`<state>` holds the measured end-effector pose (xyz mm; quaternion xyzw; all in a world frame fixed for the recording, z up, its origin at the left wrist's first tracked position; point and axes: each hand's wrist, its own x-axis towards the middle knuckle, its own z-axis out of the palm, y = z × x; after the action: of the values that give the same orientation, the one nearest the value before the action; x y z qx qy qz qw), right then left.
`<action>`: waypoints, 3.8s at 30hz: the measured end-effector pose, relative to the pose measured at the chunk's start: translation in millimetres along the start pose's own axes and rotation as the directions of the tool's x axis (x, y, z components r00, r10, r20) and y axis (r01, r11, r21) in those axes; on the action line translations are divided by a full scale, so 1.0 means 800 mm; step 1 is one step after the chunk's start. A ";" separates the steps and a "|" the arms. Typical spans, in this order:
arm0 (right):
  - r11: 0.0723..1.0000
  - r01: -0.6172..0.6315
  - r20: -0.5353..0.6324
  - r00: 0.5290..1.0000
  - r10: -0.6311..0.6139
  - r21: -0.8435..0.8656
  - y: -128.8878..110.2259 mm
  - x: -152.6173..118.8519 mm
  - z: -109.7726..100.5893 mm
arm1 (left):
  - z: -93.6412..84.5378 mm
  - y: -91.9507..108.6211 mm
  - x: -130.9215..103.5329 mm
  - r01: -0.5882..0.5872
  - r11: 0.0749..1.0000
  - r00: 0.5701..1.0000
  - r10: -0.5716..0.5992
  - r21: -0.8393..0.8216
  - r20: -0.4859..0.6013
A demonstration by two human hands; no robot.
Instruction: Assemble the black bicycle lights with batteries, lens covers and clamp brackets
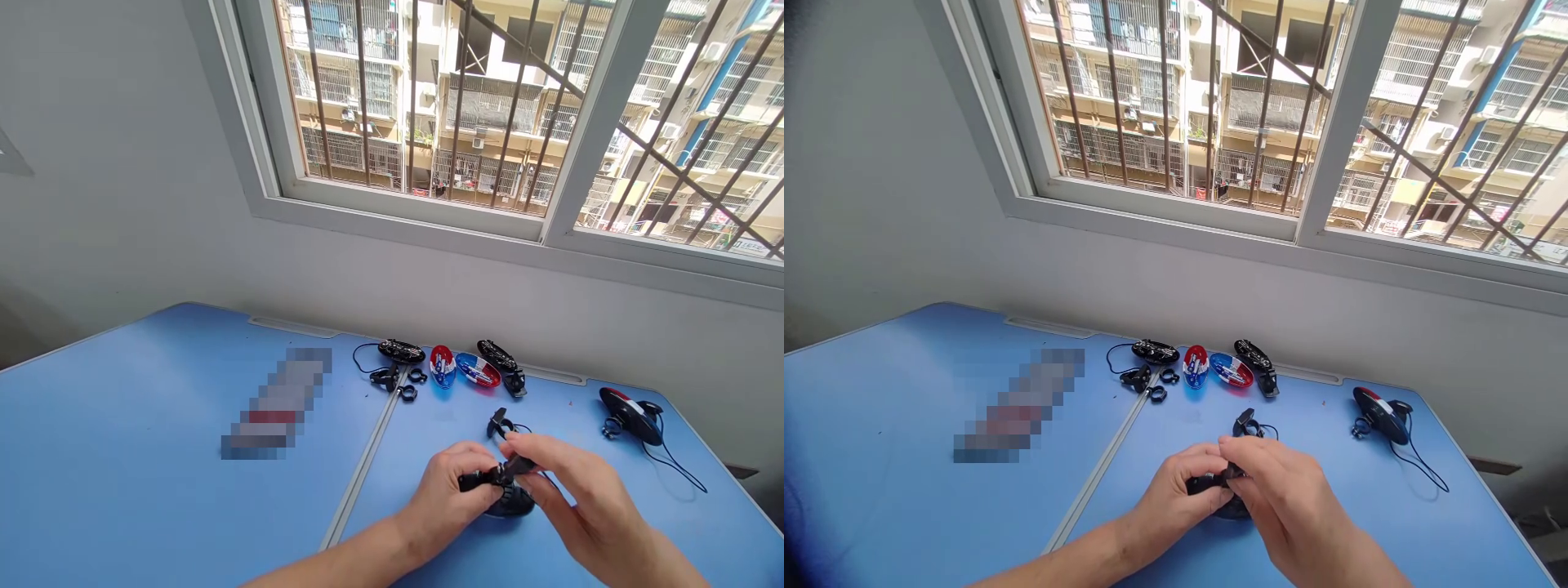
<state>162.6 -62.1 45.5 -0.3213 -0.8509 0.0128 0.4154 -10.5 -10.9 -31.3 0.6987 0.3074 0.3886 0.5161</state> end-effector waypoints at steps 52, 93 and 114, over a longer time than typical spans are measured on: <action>0.991 -0.129 0.034 0.991 0.129 0.024 -0.003 0.006 -0.009 | -0.003 0.006 0.000 0.026 1.000 0.998 -0.027 0.013 0.054; 0.940 -0.224 -0.308 0.903 0.300 0.258 0.006 0.006 -0.018 | -0.017 0.004 0.003 0.058 0.982 0.992 -0.077 0.179 0.104; 0.714 -0.508 -0.306 0.666 0.680 0.481 0.047 0.010 -0.035 | -0.028 0.012 0.008 -0.006 0.970 0.995 -0.019 0.241 0.101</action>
<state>199.2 -34.6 58.9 -0.4982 -0.5532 0.2267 0.6280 -26.6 2.4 -16.8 0.7742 0.3277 0.3102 0.4437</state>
